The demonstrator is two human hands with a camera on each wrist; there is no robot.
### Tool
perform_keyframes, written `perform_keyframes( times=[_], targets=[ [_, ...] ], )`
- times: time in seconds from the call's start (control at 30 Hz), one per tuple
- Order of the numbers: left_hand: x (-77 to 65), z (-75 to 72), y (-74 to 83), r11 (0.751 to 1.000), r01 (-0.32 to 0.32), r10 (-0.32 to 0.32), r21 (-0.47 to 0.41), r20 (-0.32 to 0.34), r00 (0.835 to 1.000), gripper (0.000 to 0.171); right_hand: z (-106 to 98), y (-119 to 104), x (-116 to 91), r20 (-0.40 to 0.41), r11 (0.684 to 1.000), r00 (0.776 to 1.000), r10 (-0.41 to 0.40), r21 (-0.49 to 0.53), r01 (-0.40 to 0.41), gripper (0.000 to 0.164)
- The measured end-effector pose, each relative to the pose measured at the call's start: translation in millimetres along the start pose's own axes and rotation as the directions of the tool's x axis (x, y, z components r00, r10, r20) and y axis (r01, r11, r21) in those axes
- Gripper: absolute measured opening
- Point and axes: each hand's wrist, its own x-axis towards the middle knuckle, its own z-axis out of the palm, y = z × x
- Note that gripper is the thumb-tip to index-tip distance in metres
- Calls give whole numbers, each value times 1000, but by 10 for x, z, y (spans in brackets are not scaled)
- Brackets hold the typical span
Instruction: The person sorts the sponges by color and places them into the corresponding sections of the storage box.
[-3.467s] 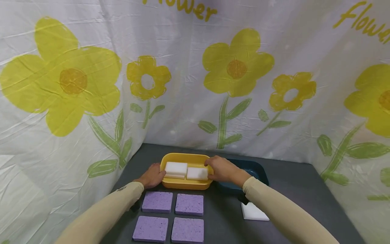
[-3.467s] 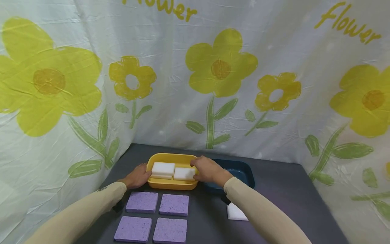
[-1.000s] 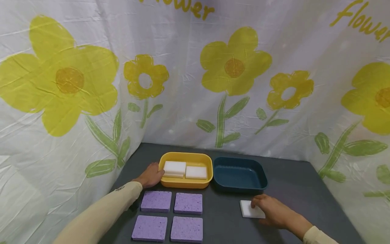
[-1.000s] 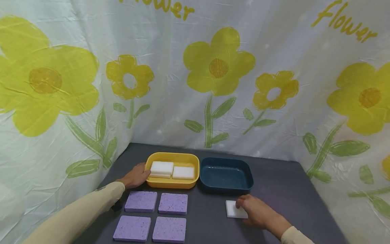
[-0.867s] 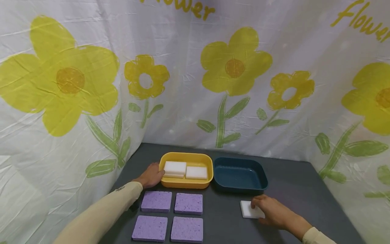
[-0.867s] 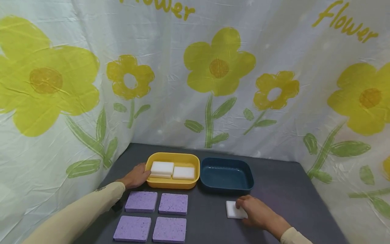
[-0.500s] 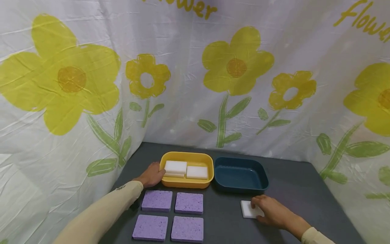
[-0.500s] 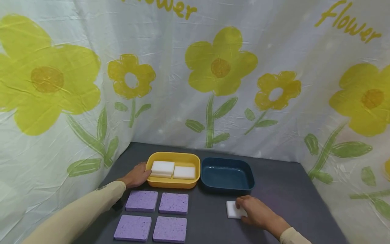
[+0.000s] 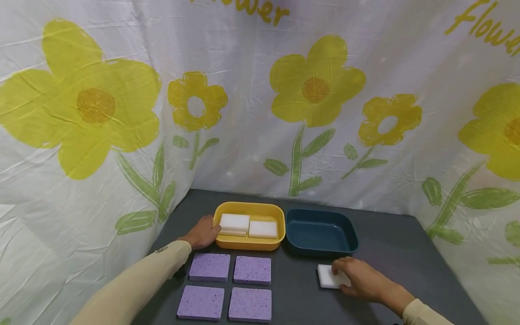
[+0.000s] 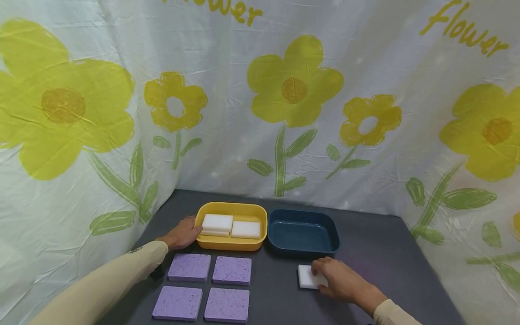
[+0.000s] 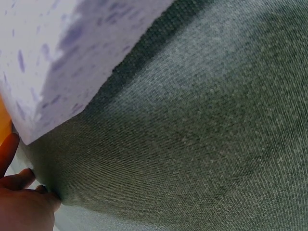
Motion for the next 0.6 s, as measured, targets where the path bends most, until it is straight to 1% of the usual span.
perform_keyframes(
  times=[0.13,0.23,0.3,0.33,0.5,0.57,0.6],
  targets=[
    [65,65,-101,1000,6,-6,0,-8,1000,48,-60,-42,45,-13,999,999,-39,26,39,35],
    [24,19,-41,1000,12,-12,-7,10,1000,48,-125,-88,78,-17,998,998,-56,35,57,35],
    [-7,-11,2,1000,22,-22,0,8,1000,49,-177,-121,105,-17,997,998,-63,34,64,35],
    [-36,-36,47,999,35,-35,3,11,999,49,-205,-140,118,-14,997,998,-65,34,65,35],
    [-145,-131,238,999,51,-51,3,21,998,49,-340,-222,181,4,997,998,-66,32,66,35],
    [-184,-153,303,998,55,-55,1,32,998,48,-383,-246,202,-2,997,997,-75,25,75,35],
    [-197,-153,324,998,62,-62,4,28,998,47,-400,-255,214,-6,996,997,-83,21,83,35]
  ],
)
